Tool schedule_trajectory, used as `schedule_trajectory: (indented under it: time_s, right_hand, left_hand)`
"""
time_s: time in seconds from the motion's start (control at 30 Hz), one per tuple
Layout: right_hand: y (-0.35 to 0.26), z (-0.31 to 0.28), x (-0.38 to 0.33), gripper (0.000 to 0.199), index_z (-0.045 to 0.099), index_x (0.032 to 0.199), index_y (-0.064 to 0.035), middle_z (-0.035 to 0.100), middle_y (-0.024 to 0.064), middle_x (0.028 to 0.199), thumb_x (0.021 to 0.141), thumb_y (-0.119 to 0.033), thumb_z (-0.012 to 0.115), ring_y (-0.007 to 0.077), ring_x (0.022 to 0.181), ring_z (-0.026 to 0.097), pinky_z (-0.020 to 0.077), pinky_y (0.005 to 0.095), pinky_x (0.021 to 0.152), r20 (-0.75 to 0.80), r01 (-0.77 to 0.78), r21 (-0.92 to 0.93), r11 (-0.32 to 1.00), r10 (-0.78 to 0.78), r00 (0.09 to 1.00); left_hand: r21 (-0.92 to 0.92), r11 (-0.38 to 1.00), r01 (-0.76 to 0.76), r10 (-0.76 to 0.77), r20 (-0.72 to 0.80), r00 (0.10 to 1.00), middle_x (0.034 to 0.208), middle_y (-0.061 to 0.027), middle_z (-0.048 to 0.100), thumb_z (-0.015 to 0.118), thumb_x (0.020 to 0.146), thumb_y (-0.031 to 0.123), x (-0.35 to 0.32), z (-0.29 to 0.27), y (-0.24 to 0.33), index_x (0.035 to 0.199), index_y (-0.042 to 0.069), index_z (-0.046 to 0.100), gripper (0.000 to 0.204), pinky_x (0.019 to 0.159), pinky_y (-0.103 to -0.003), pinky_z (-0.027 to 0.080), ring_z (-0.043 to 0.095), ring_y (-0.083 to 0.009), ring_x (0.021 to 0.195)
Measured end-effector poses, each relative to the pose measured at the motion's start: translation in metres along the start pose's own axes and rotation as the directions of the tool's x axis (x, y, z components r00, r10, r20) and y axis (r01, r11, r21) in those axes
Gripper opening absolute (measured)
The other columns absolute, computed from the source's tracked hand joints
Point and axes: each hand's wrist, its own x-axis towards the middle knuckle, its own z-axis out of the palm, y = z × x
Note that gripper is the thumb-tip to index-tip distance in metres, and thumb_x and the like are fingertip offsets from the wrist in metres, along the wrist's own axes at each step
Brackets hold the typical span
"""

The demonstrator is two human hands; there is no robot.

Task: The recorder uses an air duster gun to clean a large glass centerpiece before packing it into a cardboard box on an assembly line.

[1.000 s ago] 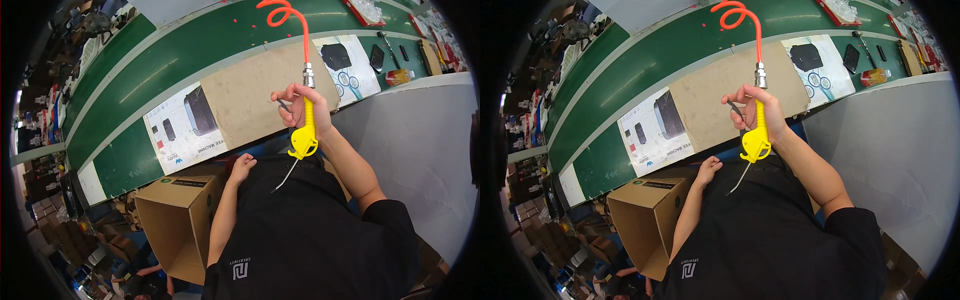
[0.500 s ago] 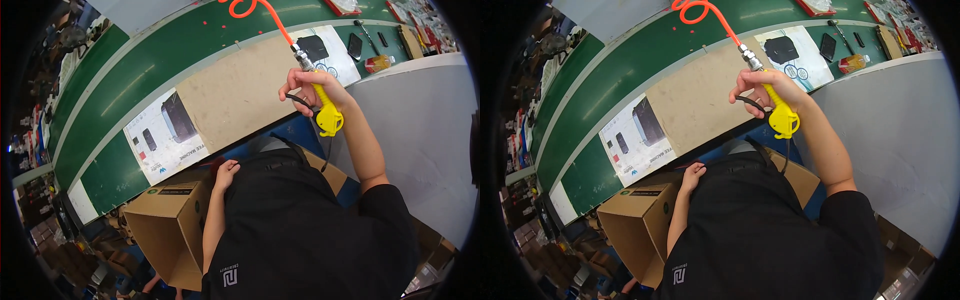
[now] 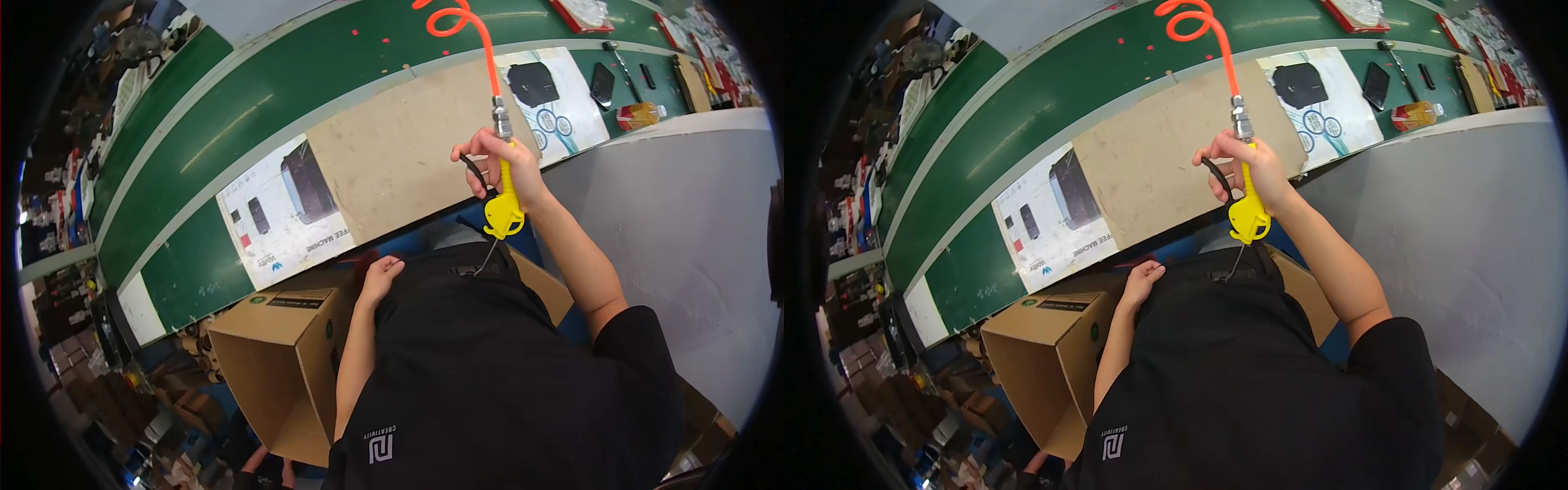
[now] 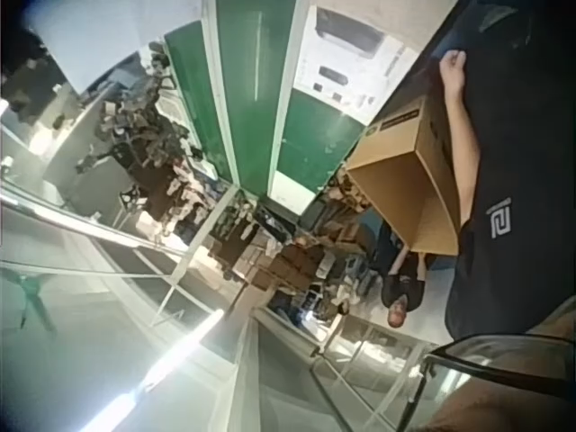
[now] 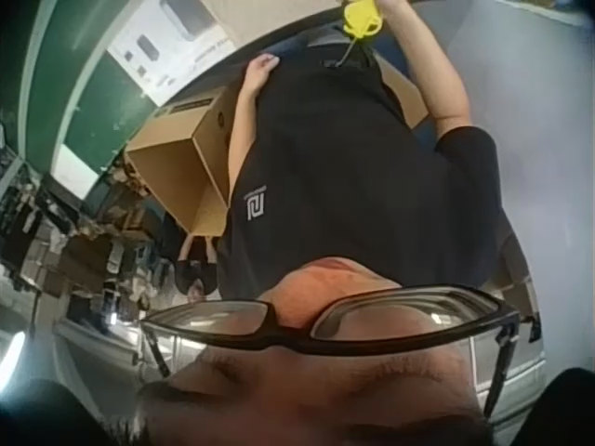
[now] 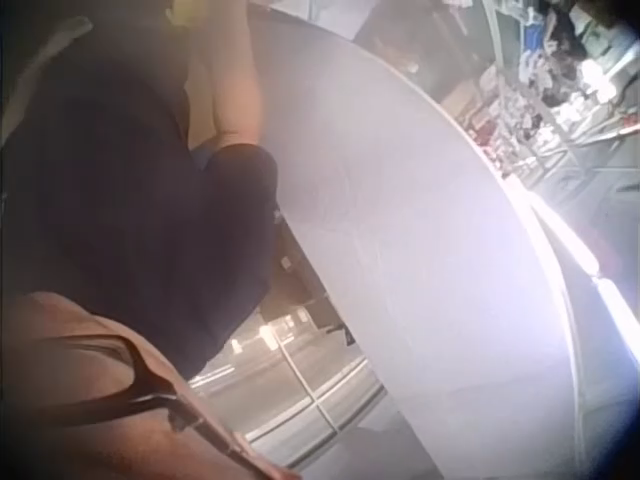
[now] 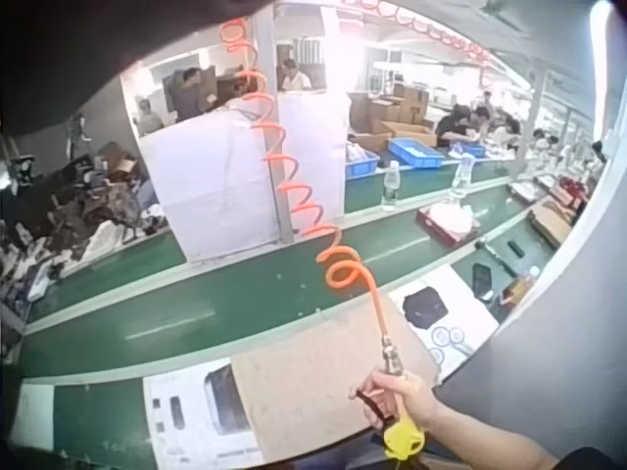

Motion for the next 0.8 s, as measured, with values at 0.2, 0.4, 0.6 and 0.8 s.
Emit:
schedule_trajectory:
  time_s: [0.2, 0.4, 0.6, 0.8]
  right_hand:
    - [0.052, 0.028, 0.02, 0.023, 0.045, 0.088, -0.0056, 0.058, 0.02, 0.103, 0.097, -0.026, 0.049, 0.018, 0.057, 0.056, 0.0469, 0.0276, 0.051, -0.011, 0.141, 0.063, 0.988, -0.141, 0.99]
    - [0.096, 0.06, 0.015, 0.019, 0.046, 0.088, -0.0027, 0.056, 0.0201, 0.106, 0.097, -0.02, 0.047, 0.0175, 0.057, 0.057, 0.0467, 0.0279, 0.053, 0.038, 0.156, 0.195, 0.968, -0.166, 0.985]
    - [0.104, 0.065, 0.018, 0.013, 0.048, 0.085, -0.0013, 0.059, 0.0174, 0.1, 0.094, -0.01, 0.05, 0.0146, 0.055, 0.055, 0.0454, 0.0253, 0.052, 0.111, 0.19, -0.143, 0.971, -0.175, 0.978]
    - [0.104, 0.063, 0.021, 0.021, 0.048, 0.086, -0.0016, 0.057, 0.0199, 0.105, 0.097, -0.019, 0.048, 0.0172, 0.058, 0.056, 0.0465, 0.0279, 0.052, 0.037, 0.183, 0.143, 0.973, -0.19, 0.981]
  left_hand:
    - [0.006, 0.999, 0.047, -0.047, -0.017, 0.999, 0.075, 0.0068, 0.057, 0.061, 0.093, 0.016, -0.001, -0.003, 0.003, 0.086, 0.006, 0.062, 0.012, 0.065, -0.019, 0.039, 0.048, -0.0031, 0.07]
    - [-0.063, 0.998, 0.011, -0.01, 0.006, 1.0, 0.076, 0.0067, 0.057, 0.059, 0.093, 0.015, -0.005, -0.006, 0.009, 0.084, 0.005, 0.063, 0.014, 0.066, -0.019, 0.039, 0.049, -0.0032, 0.071]
    - [-0.088, 0.994, -0.061, 0.056, -0.06, 0.997, 0.076, 0.0062, 0.058, 0.061, 0.092, 0.011, -0.008, -0.006, 0.006, 0.085, 0.004, 0.063, 0.01, 0.065, -0.019, 0.04, 0.05, -0.0026, 0.07]
    - [-0.053, 0.996, -0.071, 0.066, -0.093, 0.993, 0.075, 0.0059, 0.058, 0.061, 0.091, 0.01, -0.011, -0.005, 0.013, 0.085, 0.003, 0.063, 0.01, 0.064, -0.018, 0.039, 0.051, -0.0025, 0.069]
